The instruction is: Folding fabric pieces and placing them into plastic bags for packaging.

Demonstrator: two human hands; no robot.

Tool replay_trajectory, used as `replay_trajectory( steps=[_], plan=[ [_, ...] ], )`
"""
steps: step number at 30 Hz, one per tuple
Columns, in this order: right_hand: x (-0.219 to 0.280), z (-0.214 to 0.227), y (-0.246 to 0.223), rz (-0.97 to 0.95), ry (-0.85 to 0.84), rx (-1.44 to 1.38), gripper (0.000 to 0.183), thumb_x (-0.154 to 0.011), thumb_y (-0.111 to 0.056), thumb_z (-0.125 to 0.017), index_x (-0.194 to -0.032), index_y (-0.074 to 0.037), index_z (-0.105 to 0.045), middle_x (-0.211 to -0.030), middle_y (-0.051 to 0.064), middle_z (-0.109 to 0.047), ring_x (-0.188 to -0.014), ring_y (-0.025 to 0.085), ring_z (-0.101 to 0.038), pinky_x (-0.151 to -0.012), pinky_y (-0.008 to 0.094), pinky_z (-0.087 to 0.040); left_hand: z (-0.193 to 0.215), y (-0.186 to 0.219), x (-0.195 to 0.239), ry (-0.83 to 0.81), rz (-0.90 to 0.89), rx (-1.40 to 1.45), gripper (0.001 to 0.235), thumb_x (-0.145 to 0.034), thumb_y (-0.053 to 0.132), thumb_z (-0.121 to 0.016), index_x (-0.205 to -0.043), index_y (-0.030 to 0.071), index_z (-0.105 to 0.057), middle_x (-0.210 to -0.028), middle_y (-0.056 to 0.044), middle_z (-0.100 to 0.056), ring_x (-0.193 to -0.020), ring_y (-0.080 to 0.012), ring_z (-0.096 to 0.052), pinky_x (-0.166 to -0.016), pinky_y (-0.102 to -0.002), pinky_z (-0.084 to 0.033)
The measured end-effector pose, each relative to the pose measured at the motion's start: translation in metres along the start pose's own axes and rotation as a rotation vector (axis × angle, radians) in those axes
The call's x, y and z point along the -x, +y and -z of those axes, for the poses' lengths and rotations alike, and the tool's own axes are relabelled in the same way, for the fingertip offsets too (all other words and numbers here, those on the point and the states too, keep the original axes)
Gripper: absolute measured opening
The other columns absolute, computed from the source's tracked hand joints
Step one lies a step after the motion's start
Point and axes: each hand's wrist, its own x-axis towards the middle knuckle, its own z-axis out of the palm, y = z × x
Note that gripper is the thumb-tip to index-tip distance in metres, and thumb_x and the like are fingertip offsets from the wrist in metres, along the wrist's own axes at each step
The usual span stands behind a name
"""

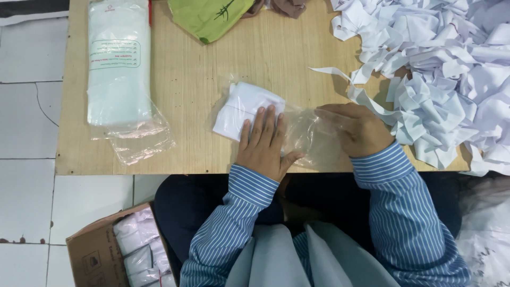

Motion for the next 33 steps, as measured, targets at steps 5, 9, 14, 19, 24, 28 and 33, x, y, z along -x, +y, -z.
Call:
replay_trajectory(
  steps=[5, 9, 14, 19, 24, 28, 33],
  plan=[
    [0.013, 0.014, 0.013, -0.13, 0.336, 0.054, 0.031, -0.093, 0.015, -0.062, -0.105, -0.007, -0.08, -0.107, 0.011, -0.078, -0.091, 0.036, -0.073, -0.079, 0.047, -0.06, 0.003, 0.013, -0.005, -0.072, 0.123, -0.077, 0.09, -0.097, 0.075, -0.027, -0.161, 0.011, -0.03, -0.17, -0.022, -0.015, -0.158, -0.0437, -0.006, -0.125, -0.061, 0.003],
    [0.01, 0.024, 0.0, 0.074, 0.448, 0.076, 0.029, -0.093, 0.026, -0.056, -0.103, 0.009, -0.077, -0.109, 0.024, -0.074, -0.095, 0.034, -0.074, -0.079, 0.038, -0.062, -0.014, 0.02, -0.008, 0.073, 0.153, -0.213, 0.089, -0.099, 0.071, -0.026, -0.162, 0.008, -0.028, -0.171, -0.017, -0.018, -0.159, -0.0408, -0.011, -0.129, -0.06, -0.01],
    [-0.002, -0.012, -0.008, 0.223, 0.297, 0.051, 0.039, -0.09, 0.005, -0.061, -0.126, -0.005, -0.071, -0.137, 0.017, -0.067, -0.12, 0.044, -0.064, -0.094, 0.055, -0.055, -0.003, 0.022, -0.028, -0.113, 0.17, -0.067, 0.076, -0.107, 0.051, -0.034, -0.163, 0.004, -0.016, -0.173, -0.017, 0.002, -0.159, -0.0366, 0.008, -0.124, -0.059, 0.014],
    [0.003, -0.056, -0.006, 0.022, -0.045, 0.209, 0.057, -0.099, -0.017, -0.059, -0.153, -0.006, -0.044, -0.161, 0.02, -0.039, -0.147, 0.045, -0.034, -0.116, 0.061, -0.032, -0.009, -0.001, -0.048, -0.288, 0.104, -0.132, 0.068, -0.107, 0.041, -0.032, -0.163, 0.006, -0.016, -0.173, -0.013, 0.0, -0.159, -0.0338, 0.008, -0.126, -0.058, 0.011],
    [0.012, -0.061, 0.003, -0.16, -0.214, 0.339, 0.067, -0.108, -0.045, -0.04, -0.163, -0.01, -0.028, -0.172, 0.014, -0.02, -0.158, 0.035, -0.012, -0.125, 0.057, -0.008, 0.0, 0.003, -0.055, -0.423, 0.104, -0.159, 0.071, -0.107, 0.05, -0.024, -0.164, 0.01, -0.011, -0.173, -0.013, 0.0, -0.158, -0.0349, 0.01, -0.124, -0.058, 0.013],
    [0.013, -0.047, 0.01, -0.263, -0.305, 0.38, 0.08, -0.102, -0.061, -0.038, -0.165, -0.015, -0.018, -0.173, 0.009, -0.013, -0.158, 0.031, -0.008, -0.125, 0.061, -0.007, 0.005, 0.01, -0.057, -0.39, 0.144, -0.157, 0.079, -0.105, 0.061, -0.024, -0.164, 0.011, -0.012, -0.173, -0.013, -0.002, -0.159, -0.0341, 0.006, -0.125, -0.057, 0.011],
    [0.015, -0.031, 0.027, -0.367, -0.308, 0.35, 0.078, -0.098, -0.051, -0.052, -0.162, -0.014, -0.028, -0.172, 0.009, -0.019, -0.159, 0.028, -0.011, -0.126, 0.057, -0.011, 0.004, 0.008, -0.064, -0.419, 0.22, -0.09, 0.079, -0.104, 0.063, -0.014, -0.164, 0.011, -0.011, -0.173, -0.012, -0.001, -0.159, -0.0326, 0.006, -0.124, -0.057, 0.013]
  ],
)
